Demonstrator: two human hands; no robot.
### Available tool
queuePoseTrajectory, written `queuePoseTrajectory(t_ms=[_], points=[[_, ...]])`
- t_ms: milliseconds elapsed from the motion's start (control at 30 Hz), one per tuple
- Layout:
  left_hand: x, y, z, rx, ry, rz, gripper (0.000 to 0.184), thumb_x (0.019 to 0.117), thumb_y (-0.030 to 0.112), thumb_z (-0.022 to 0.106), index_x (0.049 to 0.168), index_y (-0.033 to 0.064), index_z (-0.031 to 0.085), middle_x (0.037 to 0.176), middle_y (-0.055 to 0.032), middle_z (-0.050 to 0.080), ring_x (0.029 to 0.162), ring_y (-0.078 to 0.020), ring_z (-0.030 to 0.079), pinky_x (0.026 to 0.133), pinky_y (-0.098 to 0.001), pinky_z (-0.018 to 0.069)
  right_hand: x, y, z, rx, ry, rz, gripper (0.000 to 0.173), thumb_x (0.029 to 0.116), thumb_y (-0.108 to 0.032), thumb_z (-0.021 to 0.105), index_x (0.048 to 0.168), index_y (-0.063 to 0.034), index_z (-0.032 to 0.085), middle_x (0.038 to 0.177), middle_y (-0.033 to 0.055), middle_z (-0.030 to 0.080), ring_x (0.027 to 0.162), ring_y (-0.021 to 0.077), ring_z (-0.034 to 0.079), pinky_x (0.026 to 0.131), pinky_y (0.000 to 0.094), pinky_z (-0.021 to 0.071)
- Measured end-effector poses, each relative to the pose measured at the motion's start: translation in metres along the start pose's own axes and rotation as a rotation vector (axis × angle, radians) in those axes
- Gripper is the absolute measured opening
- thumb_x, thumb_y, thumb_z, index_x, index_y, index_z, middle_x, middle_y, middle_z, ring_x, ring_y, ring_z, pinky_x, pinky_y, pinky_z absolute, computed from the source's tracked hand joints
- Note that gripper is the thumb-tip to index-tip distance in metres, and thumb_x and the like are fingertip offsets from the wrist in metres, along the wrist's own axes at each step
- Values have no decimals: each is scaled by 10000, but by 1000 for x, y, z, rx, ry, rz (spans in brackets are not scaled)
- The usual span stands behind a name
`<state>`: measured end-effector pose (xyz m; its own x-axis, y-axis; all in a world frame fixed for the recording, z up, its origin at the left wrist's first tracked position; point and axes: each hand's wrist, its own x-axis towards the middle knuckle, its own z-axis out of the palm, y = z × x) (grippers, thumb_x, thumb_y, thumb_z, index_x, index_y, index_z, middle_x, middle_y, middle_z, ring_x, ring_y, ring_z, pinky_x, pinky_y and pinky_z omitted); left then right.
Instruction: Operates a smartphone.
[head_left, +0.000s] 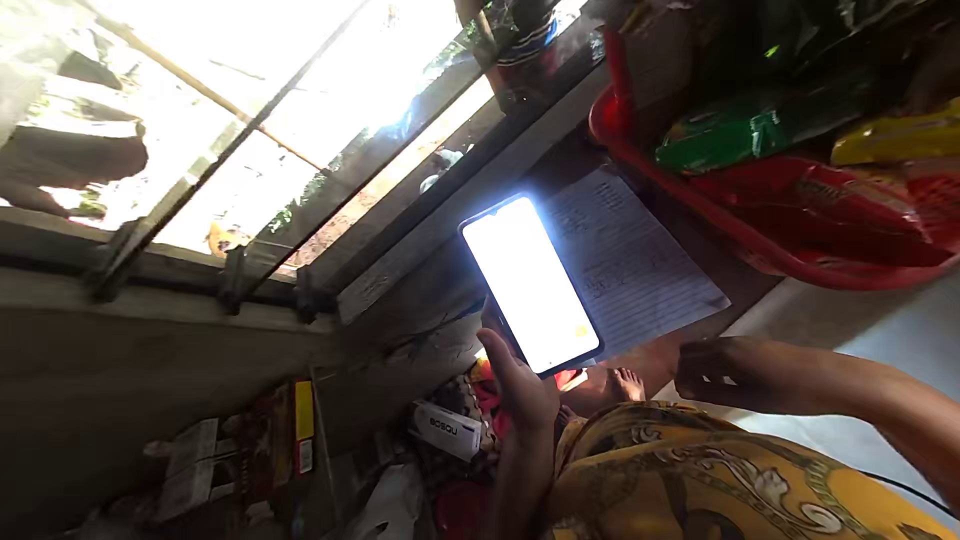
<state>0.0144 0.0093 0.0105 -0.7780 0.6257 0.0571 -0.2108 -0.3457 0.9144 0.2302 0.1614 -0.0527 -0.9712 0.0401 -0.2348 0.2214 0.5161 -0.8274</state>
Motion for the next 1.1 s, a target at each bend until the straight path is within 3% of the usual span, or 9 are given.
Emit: queuePoseTrajectory(t_ms=[100, 300, 467, 533, 633, 733, 833, 967, 1100], points=[[-2, -2, 2, 32, -1, 28, 856, 961, 726, 417, 1521, 85, 320, 1432, 18, 541, 1309, -52, 528, 1091, -305, 466, -6, 7, 1, 13, 53, -34, 232, 1023, -222, 624, 1068, -27, 743, 974, 155, 688, 829, 292, 679, 770, 498, 569], [-3, -2, 6, 116, -27, 42, 852, 981, 721, 364, 1529, 68, 333, 1444, -10, 540, 1302, -77, 541, 1088, -324, 472, -15, 13, 0, 81, 201, -128, 374, 1051, -370, 526, 1084, -69, 747, 994, 76, 706, 831, 159, 670, 756, 373, 571], [0, 2, 12, 150, 6, -29, 749, 1052, 625, 214, 1560, 82, 312, 1501, -46, 492, 1350, -108, 505, 1112, -352, 450, -16, 27, -3, 49, -16, 76, 281, 1057, -241, 579, 1143, -16, 724, 1082, 189, 696, 946, 339, 683, 886, 542, 535], [1, 5, 13, 152, 2, -57, 729, 1060, 605, 195, 1560, 86, 308, 1504, -41, 484, 1350, -102, 501, 1114, -340, 444, -26, 21, -7, 76, -74, 62, 241, 1036, -206, 614, 1128, -19, 735, 1047, 179, 703, 936, 323, 683, 876, 528, 536], [4, 13, 14, 238, -35, -114, 707, 1075, 564, 124, 1580, 84, 244, 1527, -40, 448, 1351, -90, 489, 1110, -332, 445, -40, 6, -13, 191, 52, 1, 240, 1030, -210, 611, 1113, -23, 736, 1014, 123, 732, 938, 243, 701, 900, 489, 554], [19, 14, 14, 339, -166, -139, 663, 1088, 519, 124, 1540, 69, 304, 1406, -38, 555, 1250, -88, 577, 1046, -335, 509, -41, 7, -4, 217, 211, -5, 267, 1041, -214, 591, 1126, 3, 720, 1027, 125, 721, 935, 199, 682, 890, 414, 549], [41, 8, 12, 470, -331, -91, 534, 1110, 420, 241, 1466, 55, 398, 1253, -14, 626, 1130, -73, 636, 975, -320, 554, -33, 9, 18, 249, 244, 8, 265, 1040, -204, 596, 1122, 13, 723, 1011, 130, 709, 898, 175, 666, 848, 365, 546], [61, 1, 12, 699, -471, 9, 582, 1096, 338, 411, 1598, 92, 251, 1508, -61, 482, 1278, -71, 563, 1047, -300, 510, -19, 21, 69, 294, 181, 191, 269, 1044, -180, 600, 1151, 44, 704, 1041, 188, 702, 929, 263, 670, 886, 434, 529], [65, -3, 21, 968, -480, 222, 655, 1089, 386, 434, 1606, 30, 247, 1652, -181, 273, 1498, -161, 340, 1206, -312, 315, -17, 35, 147, 372, 43, 514, 444, 1071, -295, 552, 1245, 106, 630, 1116, 309, 655, 1056, 439, 632, 979, 593, 448]])
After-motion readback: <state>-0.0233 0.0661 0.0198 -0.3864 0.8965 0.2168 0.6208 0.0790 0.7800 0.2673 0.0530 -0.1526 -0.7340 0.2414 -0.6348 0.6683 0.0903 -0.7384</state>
